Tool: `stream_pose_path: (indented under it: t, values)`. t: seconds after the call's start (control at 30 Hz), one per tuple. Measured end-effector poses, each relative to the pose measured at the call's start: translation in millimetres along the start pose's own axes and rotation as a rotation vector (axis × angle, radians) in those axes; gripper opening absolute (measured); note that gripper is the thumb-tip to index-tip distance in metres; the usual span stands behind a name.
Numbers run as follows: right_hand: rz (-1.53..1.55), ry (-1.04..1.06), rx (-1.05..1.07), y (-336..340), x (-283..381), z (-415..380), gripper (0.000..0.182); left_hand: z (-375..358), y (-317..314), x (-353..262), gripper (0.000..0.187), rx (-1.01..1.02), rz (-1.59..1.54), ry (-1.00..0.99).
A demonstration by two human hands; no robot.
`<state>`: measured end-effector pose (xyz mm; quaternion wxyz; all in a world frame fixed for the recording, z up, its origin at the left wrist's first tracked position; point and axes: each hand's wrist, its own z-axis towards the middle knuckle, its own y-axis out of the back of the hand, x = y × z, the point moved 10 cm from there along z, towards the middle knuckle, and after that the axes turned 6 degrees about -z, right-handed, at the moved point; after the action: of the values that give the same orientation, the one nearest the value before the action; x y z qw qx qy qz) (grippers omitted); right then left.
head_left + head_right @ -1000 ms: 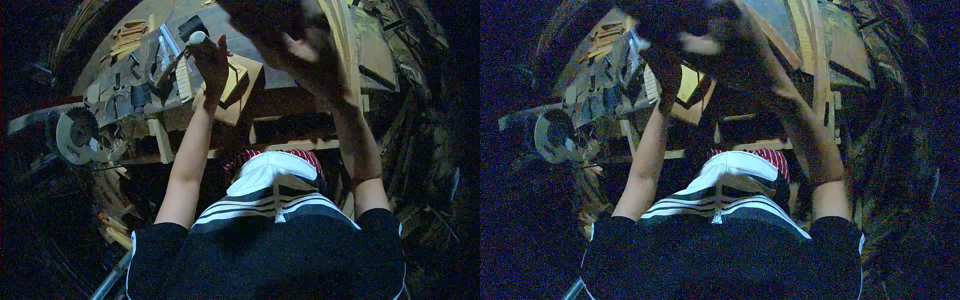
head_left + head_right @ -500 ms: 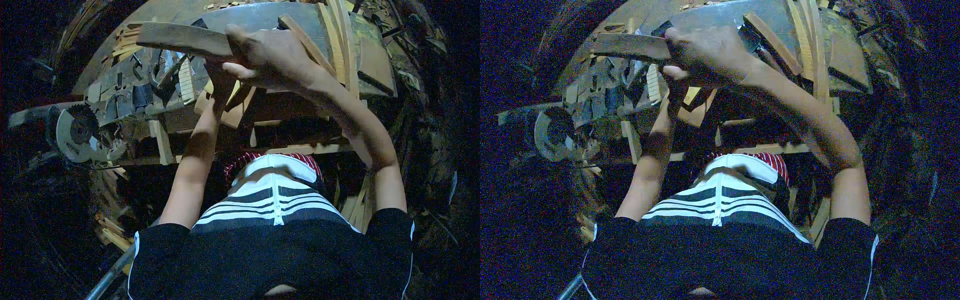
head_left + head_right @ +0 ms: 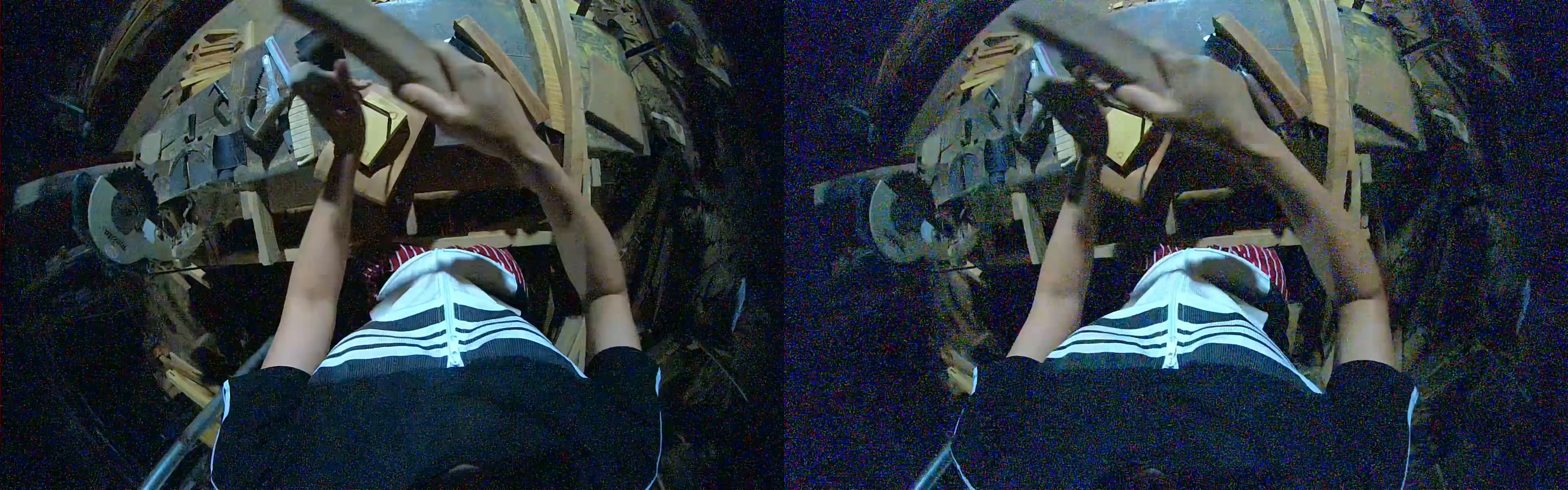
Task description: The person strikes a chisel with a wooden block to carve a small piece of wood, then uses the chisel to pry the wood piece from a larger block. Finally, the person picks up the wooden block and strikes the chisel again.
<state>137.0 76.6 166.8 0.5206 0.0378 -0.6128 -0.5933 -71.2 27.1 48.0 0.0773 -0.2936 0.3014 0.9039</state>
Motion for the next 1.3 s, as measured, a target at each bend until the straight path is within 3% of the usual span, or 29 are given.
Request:
stream_pose_path:
  t: [0.07, 0.13, 0.17, 0.2, 0.3, 0.4, 0.53, 0.57, 0.6, 0.63, 0.7, 0.8, 0.83, 0.97, 1.07, 1.2, 1.3]
  values:
    - [0.245, -0.282, 0.05, -15, -48, -16, 0.06, -12, 7, 44, 0.027, -0.13, -0.693, 0.331]
    - [0.238, -0.309, 0.034, -15, -71, -36, 0.058, -12, 14, 72, 0.034, -0.267, -0.911, 0.607]
    - [0.249, -0.35, 0.041, -21, -84, -49, 0.057, -22, 23, 85, 0.044, -0.401, -0.879, 0.786]
    - [0.262, -0.392, 0.049, -24, -94, -60, 0.056, -16, 45, 50, 0.054, -0.509, -0.871, 0.822]
    - [0.356, -0.483, 0.02, -21, -103, -87, 0.055, -19, 61, 60, 0.055, -0.699, -0.89, 0.876]
    - [0.416, -0.614, 0.086, -28, -117, -108, 0.055, -10, 60, 64, 0.051, -0.597, -0.875, 0.927]
    - [0.392, -0.556, 0.004, -30, -125, -118, 0.054, 13, 51, 32, 0.044, -0.535, -1.017, 0.725]
    - [0.346, -0.459, 0.012, -31, -121, -116, 0.052, 6, 28, 56, 0.035, -0.404, -1.137, 0.817]
    - [0.299, -0.363, 0.021, -30, -114, -113, 0.051, 5, 25, 52, 0.035, -0.401, -1.136, 0.82]
    - [0.299, -0.368, 0.021, -27, -108, -110, 0.051, 9, 26, 38, 0.03, -0.41, -1.111, 0.744]
    - [0.435, -0.576, 0.016, -27, -111, -111, 0.05, 15, 24, 15, 0.017, -0.435, -1.176, 0.681]
    - [0.47, -0.574, -0.009, -31, -113, -111, 0.049, 19, 21, 4, 0.016, -0.346, -1.157, 0.543]
    - [0.471, -0.573, -0.008, -32, -113, -111, 0.049, 24, 28, -8, 0.015, -0.267, -0.942, 0.38]
    - [0.431, -0.58, 0.006, -33, -113, -114, 0.047, 11, 12, 0, 0.016, -0.279, -1.089, 0.6]
    - [0.447, -0.587, 0.006, -35, -114, -117, 0.045, 7, 8, 5, 0.018, -0.246, -1.046, 0.481]
    - [0.501, -0.664, 0.031, -45, -123, -127, 0.043, -2, 1, 4, 0.021, -0.225, -1.124, 0.463]
    - [0.46, -0.65, 0.035, -42, -120, -127, 0.044, -12, 8, 4, 0.023, -0.279, -0.971, 0.527]
